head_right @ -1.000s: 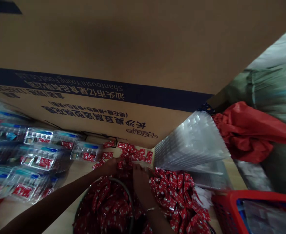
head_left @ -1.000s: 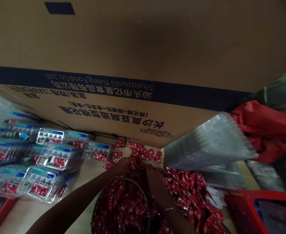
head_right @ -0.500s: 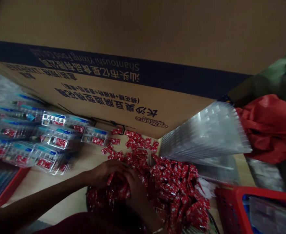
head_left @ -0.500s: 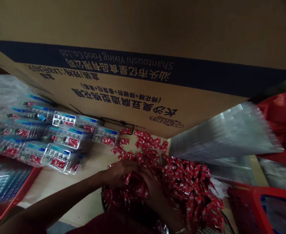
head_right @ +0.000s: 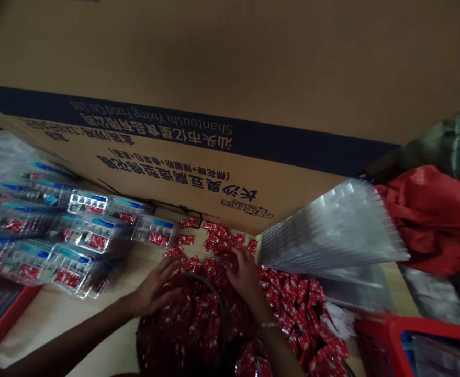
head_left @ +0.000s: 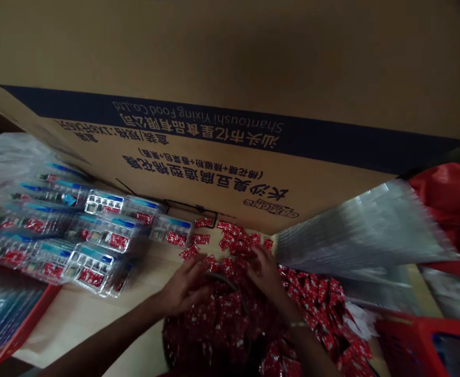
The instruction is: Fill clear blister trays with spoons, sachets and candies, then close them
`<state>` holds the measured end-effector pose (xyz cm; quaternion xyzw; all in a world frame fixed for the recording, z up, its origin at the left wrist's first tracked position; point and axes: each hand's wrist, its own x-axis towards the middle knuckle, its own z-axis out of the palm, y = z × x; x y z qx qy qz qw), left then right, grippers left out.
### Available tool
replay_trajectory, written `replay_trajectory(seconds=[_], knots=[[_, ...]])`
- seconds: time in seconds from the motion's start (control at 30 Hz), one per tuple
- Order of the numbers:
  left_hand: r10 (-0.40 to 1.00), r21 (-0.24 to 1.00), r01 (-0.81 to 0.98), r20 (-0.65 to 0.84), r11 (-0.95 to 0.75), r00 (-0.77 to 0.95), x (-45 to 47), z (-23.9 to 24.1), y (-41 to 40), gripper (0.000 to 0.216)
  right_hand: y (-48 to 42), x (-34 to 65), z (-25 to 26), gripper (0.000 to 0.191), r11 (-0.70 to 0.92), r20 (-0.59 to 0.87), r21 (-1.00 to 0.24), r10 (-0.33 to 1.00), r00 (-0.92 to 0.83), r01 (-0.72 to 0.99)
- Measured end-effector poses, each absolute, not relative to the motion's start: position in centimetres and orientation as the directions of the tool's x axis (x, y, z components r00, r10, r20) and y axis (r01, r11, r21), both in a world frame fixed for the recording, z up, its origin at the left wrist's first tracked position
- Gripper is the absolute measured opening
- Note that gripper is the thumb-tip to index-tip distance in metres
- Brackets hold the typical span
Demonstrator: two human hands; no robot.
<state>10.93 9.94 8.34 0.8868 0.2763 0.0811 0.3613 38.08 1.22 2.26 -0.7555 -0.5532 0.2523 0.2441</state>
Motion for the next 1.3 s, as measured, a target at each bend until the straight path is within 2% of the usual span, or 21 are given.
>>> replay_trajectory(seconds=[0.03,0.1,0.2,0.27,0.37,0.5,0.57,0.77,0.9,1.1,1.2,1.3], knots=[[0.648,0.632,0.558,-0.114,-0.537,0.753,12.9,7.4,11.8,0.052,2.7,39.0,1.2,0.065,-0.338,-0.146,-0.581,0.938,0.314,0.74],[0.762,0.451,0.804,-0.334,-0.389,0.555,17.1,5.1,15.3,0.067,5.1,40.0,-0.5,0.087,-0.446,-0.23,-0.461,0.895,0.382,0.767],[0.782,0.375,0.877,-0.431,-0.299,0.451,21.7,1.9,18.3,0.094,7.0,40.1,-1.9,0.099,-0.498,-0.309,-0.379,0.863,0.401,0.78],[0.769,0.375,0.881,-0.457,-0.29,0.448,23.0,0.6,18.4,0.1,7.4,39.6,-2.0,0.097,-0.445,-0.332,-0.401,0.885,0.325,0.801],[0.734,0.394,0.865,-0.477,-0.312,0.482,23.1,-0.2,16.9,0.103,7.9,38.9,-1.8,0.096,-0.322,-0.337,-0.514,0.928,0.157,0.795],[0.719,0.438,0.84,-0.465,-0.321,0.517,23.2,-0.5,16.6,0.113,9.4,38.7,-2.0,0.108,-0.276,-0.293,-0.616,0.95,0.111,0.738],[0.715,0.489,0.811,-0.438,-0.319,0.545,23.5,-0.8,17.6,0.114,10.4,38.6,-2.4,0.106,-0.228,-0.26,-0.685,0.964,0.06,0.692],[0.725,0.667,0.677,-0.295,-0.311,0.623,22.2,-1.7,18.7,0.084,11.9,35.8,-3.4,0.067,-0.048,-0.117,-0.821,0.989,-0.086,0.568],[0.743,0.762,0.575,-0.194,-0.298,0.641,21.2,-1.6,18.0,0.065,12.2,34.0,-3.3,0.044,-0.004,-0.047,-0.862,0.996,-0.071,0.506],[0.757,0.841,0.457,-0.09,-0.29,0.647,21.1,3.4,17.2,0.043,9.6,34.9,1.6,0.05,-0.015,-0.002,-0.889,1.0,0.029,0.458],[0.726,0.86,0.395,-0.044,-0.322,0.687,19.1,7.3,14.4,0.034,5.2,33.6,5.1,0.04,0.006,0.02,-0.885,0.999,0.026,0.466],[0.675,0.838,0.41,-0.07,-0.359,0.734,15.3,9.5,9.8,0.033,-0.6,30.5,6.4,0.037,0.042,0.035,-0.846,0.999,-0.023,0.532]])
